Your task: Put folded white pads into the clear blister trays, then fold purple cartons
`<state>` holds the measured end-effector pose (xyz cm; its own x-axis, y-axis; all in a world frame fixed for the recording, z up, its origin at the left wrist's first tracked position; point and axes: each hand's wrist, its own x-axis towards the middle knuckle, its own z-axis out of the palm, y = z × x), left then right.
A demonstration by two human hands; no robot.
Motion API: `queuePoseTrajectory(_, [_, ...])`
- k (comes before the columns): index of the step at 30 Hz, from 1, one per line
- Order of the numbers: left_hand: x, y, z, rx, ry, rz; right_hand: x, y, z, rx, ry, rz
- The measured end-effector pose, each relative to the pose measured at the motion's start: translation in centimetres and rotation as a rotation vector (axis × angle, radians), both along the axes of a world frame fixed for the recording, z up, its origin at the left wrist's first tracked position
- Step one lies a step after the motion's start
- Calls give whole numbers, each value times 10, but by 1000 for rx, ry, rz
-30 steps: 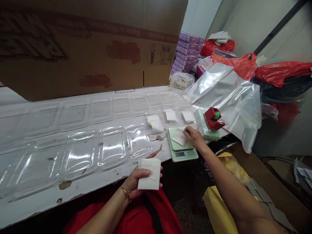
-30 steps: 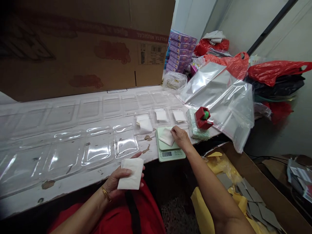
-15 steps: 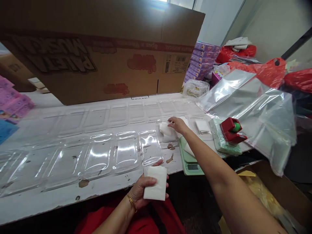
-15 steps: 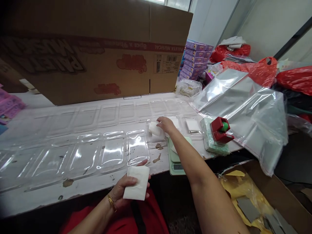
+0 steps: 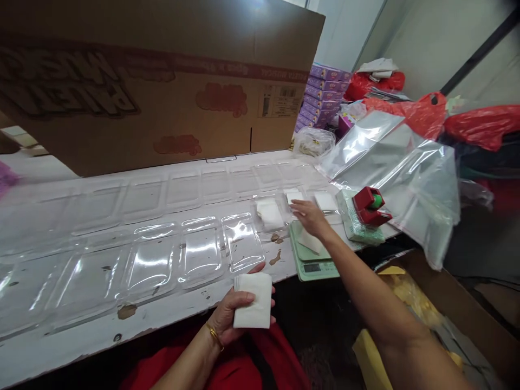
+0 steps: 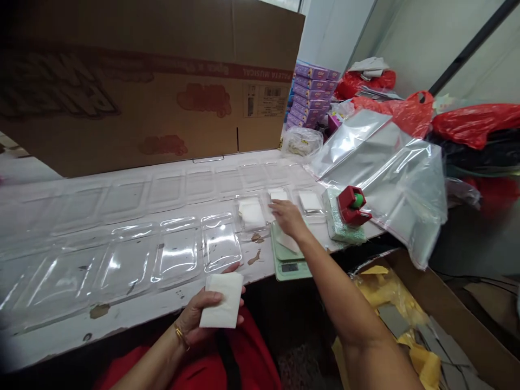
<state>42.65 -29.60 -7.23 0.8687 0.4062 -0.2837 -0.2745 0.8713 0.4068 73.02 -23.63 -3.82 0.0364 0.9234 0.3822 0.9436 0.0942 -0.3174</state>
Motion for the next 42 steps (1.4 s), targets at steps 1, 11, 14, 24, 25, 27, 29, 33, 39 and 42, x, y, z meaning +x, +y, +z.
queuePoseTrajectory(1, [-1,1,0,1,0,4,17,-12,5,30,61,-53])
queuePoseTrajectory(11, [7,-1,6,-4,6,-58,77,-90,5,-159,243,-324])
queuePoseTrajectory(14, [7,-2,7,4,14,-47,65,-83,-3,-190,213,-305])
queuePoseTrajectory(24, [6,-4,7,2,22,-19,50,-58,-9,-378,106,-301])
queuePoseTrajectory(25, [6,-4,7,0,20,-22,51,-55,-10,-416,111,-310])
queuePoseTrajectory(27, [6,-5,7,-5,15,-27,54,-47,-11,-491,128,-322])
queuePoseTrajectory(29, [6,-5,7,-4,10,-27,56,-40,-10,-552,143,-320])
queuePoseTrajectory(33, [1,-4,7,3,-6,-14,53,-37,-5,-597,159,-287])
queuePoseTrajectory(39, [-15,-3,7,15,-26,26,29,-63,3,-439,193,-195])
queuePoseTrajectory(42, [-29,-6,2,9,-32,35,4,-66,19,-391,360,1])
